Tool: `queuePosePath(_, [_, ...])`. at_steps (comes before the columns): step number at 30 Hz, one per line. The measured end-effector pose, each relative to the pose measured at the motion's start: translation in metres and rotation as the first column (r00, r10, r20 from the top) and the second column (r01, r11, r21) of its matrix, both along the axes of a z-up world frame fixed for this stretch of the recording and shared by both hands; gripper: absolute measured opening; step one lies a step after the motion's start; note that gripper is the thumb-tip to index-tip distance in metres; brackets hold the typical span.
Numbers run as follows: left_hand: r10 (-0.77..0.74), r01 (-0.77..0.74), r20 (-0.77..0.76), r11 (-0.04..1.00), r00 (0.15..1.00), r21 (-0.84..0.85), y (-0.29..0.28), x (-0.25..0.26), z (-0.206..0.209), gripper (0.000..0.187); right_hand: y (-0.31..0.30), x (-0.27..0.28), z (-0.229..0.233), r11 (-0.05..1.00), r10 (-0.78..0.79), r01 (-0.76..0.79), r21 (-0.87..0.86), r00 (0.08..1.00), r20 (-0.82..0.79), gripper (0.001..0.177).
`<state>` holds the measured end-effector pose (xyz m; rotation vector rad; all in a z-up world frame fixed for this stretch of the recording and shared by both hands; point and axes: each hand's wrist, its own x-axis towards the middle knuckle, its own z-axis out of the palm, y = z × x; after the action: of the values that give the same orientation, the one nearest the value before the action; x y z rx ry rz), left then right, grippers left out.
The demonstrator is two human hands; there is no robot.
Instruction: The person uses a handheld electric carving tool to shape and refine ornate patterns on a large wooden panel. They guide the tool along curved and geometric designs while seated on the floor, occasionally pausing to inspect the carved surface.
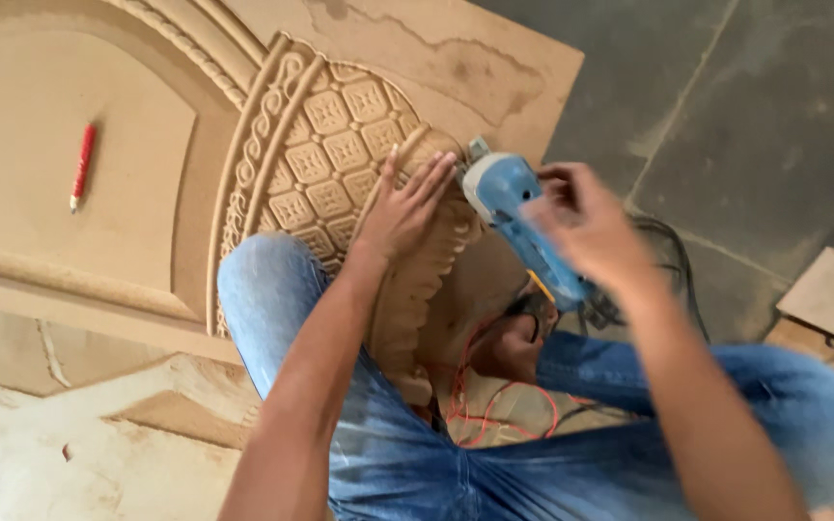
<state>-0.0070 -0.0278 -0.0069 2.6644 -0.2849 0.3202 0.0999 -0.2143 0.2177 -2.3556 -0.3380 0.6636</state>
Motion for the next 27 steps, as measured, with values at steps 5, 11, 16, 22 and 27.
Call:
queuePosePath(5, [0.021,-0.018,0.04,0.996,0.999,-0.084,-0.001,0.0,-0.002,0.061,-0.093,0.096,-0.072,0.85,-0.358,0.49,0.194,0.807,-0.469,0.067])
queuePosePath(11, [0.024,-0.021,0.049,0.999,0.999,-0.047,0.009,0.007,0.002,0.058,-0.123,0.122,-0.266,0.823,-0.307,0.566,0.033,0.493,-0.814,0.049])
queuePosePath(16, [0.027,-0.03,-0.027,0.995,0.999,-0.096,0.009,0.003,0.005,0.055,-0.121,0.135,-0.325,0.715,-0.483,0.697,-0.059,0.43,-0.763,0.052])
queuePosePath(22, [0.031,-0.037,-0.045,0.989,0.999,-0.143,0.014,0.006,0.006,0.052,-0.105,0.149,-0.34,0.673,-0.531,0.738,-0.049,0.437,-0.726,0.056])
queuePosePath(27, [0.041,-0.048,-0.044,0.985,0.998,-0.163,0.014,0.007,0.006,0.052,-0.113,0.144,-0.348,0.659,-0.539,0.75,-0.047,0.428,-0.725,0.059])
